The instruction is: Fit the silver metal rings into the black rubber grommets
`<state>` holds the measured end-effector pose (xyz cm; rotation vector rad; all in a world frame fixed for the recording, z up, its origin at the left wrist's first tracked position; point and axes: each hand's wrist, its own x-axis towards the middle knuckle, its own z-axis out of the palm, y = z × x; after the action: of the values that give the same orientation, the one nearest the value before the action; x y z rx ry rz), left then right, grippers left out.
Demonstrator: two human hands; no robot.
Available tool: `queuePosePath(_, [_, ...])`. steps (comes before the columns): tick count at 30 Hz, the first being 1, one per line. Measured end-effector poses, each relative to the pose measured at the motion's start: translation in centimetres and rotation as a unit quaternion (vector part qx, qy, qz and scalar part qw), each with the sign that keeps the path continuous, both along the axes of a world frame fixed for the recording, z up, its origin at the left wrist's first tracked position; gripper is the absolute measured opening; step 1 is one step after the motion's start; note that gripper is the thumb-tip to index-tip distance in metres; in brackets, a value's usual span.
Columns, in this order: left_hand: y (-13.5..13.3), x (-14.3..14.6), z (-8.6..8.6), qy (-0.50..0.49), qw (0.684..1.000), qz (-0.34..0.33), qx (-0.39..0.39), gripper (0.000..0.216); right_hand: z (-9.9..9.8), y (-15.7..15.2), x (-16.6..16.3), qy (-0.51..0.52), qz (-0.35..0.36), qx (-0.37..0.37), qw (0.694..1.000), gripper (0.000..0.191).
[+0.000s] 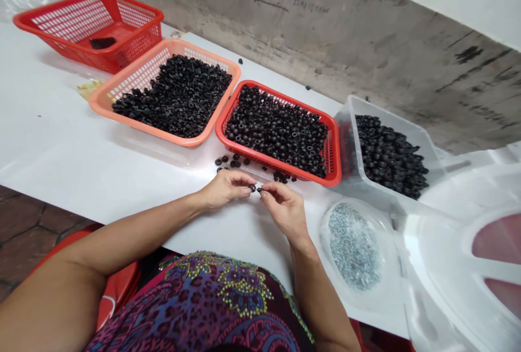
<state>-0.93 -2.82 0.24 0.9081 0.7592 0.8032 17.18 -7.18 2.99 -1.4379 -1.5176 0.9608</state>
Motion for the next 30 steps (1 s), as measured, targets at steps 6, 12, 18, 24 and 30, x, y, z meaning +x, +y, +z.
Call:
queuePosePath(6, [-0.1, -0.1, -0.3, 0.033, 0.996, 0.007, 0.08, 0.023, -0.4, 0.0, -0.1, -0.072, 0.018, 0.106, 0.992, 0.01])
queuePosePath(12, [-0.5, 0.2, -1.3, 0.078, 0.978, 0.044, 0.188, 0.022, -0.5, -0.2, -0.6, -0.157, 0.036, 0.194, 0.968, 0.014])
queuePosePath(18, [-0.4, 0.1, -1.5, 0.157, 0.936, 0.026, 0.315, 0.014, -0.7, -0.2, -1.1, -0.19, 0.035, 0.243, 0.951, 0.016])
queuePosePath(24, [-0.4, -0.2, -1.2, 0.223, 0.894, -0.017, 0.388, 0.018, -1.3, -0.1, -1.0, -0.216, 0.032, 0.255, 0.942, 0.017])
queuePosePath(30, [-0.3, -0.5, -1.0, 0.214, 0.912, -0.066, 0.344, 0.02, -1.4, 0.3, -0.3, -0.144, 0.06, 0.166, 0.974, 0.015])
